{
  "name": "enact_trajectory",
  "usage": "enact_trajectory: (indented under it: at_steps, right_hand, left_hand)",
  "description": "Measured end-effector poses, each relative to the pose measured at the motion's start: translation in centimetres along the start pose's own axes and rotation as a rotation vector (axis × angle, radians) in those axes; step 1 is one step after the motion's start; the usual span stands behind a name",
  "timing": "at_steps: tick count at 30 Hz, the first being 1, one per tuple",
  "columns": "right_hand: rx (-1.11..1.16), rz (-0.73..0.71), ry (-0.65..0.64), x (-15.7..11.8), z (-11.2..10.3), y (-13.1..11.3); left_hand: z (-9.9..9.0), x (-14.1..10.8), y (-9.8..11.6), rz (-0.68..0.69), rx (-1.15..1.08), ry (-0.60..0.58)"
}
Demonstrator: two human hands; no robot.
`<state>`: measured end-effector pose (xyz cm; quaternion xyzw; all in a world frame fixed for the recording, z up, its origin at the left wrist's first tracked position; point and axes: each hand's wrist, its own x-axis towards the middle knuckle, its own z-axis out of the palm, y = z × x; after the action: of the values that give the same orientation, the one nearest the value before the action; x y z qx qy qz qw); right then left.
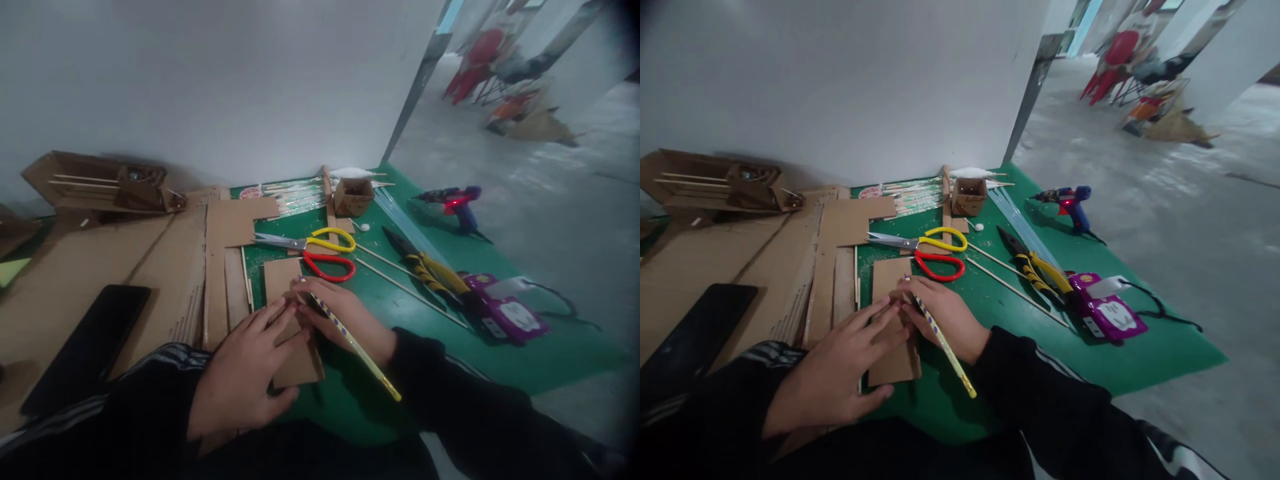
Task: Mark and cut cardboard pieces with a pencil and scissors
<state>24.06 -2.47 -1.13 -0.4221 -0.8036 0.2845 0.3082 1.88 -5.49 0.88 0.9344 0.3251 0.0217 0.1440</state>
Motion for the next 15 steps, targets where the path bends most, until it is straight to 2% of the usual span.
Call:
enact_trajectory:
  at_steps: [15]
  right_hand:
    - [0.002,-0.023,-0.038,0.28,-0.25,-0.36]
  left_hand:
    - [-0.08,-0.17,0.2,0.013,-0.014,0.022]
